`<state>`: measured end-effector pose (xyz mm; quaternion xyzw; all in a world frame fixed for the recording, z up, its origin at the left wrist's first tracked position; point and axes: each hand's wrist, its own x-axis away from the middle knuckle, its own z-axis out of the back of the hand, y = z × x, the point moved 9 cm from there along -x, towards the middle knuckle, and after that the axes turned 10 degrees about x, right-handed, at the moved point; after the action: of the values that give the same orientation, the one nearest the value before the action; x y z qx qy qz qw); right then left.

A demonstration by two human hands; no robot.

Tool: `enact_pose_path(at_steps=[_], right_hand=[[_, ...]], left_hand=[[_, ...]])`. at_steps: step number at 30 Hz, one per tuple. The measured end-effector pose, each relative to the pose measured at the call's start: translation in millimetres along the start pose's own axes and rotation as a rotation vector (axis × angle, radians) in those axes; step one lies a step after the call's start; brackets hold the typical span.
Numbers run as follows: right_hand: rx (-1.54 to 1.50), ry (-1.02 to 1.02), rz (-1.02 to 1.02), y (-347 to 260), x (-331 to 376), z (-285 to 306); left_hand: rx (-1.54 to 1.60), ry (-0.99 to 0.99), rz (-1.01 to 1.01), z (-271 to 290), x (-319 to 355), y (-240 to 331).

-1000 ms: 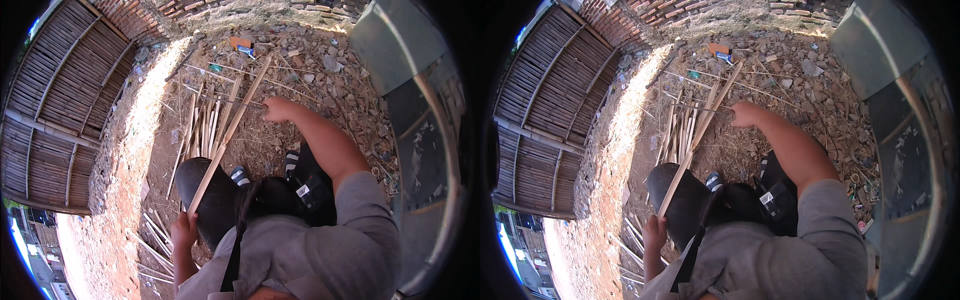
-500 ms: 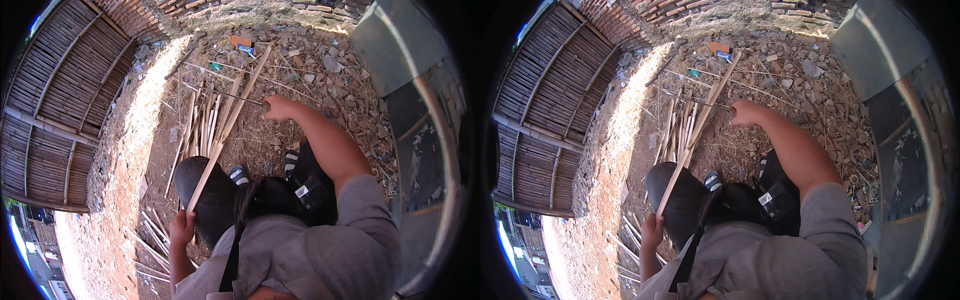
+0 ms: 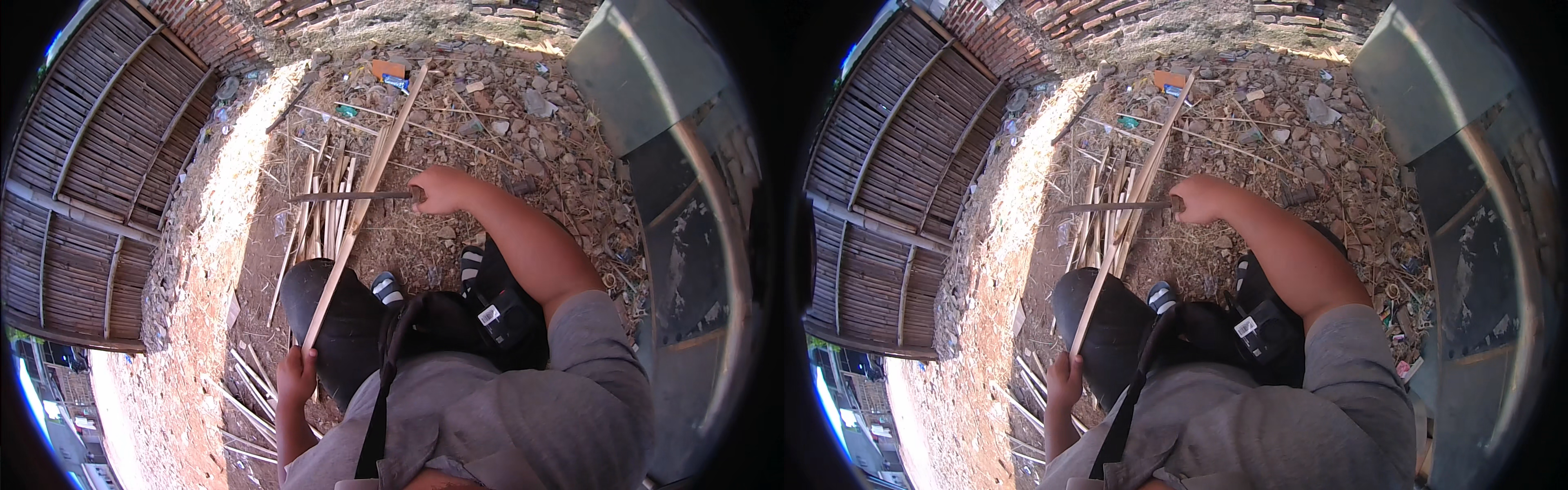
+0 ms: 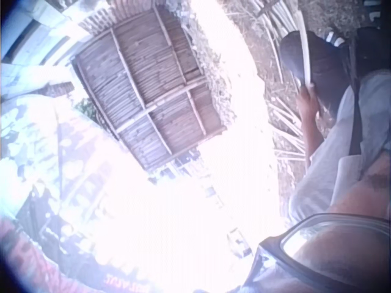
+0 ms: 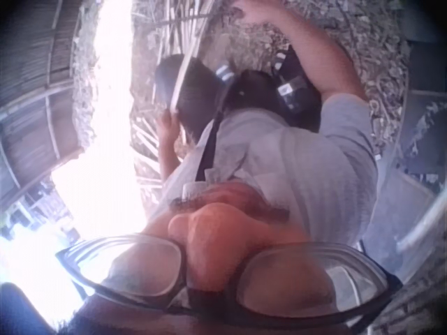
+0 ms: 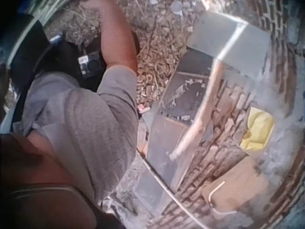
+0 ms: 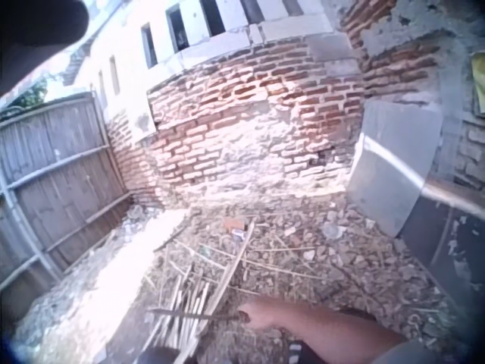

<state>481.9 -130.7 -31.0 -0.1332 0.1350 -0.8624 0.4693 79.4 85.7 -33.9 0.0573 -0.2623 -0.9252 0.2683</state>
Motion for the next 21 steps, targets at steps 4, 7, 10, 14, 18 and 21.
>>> enact_pose_path(at_steps=[4, 7, 10, 14, 18, 21], right_hand=[[0.128, -0.052, 0.120, -37.4, 8.7, 1.1], [0.007, -0.054, 0.029, -0.8, -2.8, -11.6], [-0.062, -0.020, -0.135, 45.7, -9.1, -8.9], [-0.034, 0.029, -0.088, 25.3, -3.6, -0.2], [0.095, -0.119, 0.106, -35.0, 9.0, -1.9], [0.013, -0.103, 0.104, -14.4, 4.6, -8.7]], left_hand=[[0.022, -0.007, 0.009, 2.0, 0.3, -2.4], [0.008, 0.004, -0.008, 0.5, 3.4, -3.9], [-0.034, 0.043, -0.014, 1.3, 0.2, 1.3], [-0.043, 0.039, -0.032, 3.0, -1.0, 3.1], [-0.001, 0.018, 0.000, 1.8, -0.1, -2.5], [0.013, 0.005, -0.034, 2.1, -0.6, -4.2]])
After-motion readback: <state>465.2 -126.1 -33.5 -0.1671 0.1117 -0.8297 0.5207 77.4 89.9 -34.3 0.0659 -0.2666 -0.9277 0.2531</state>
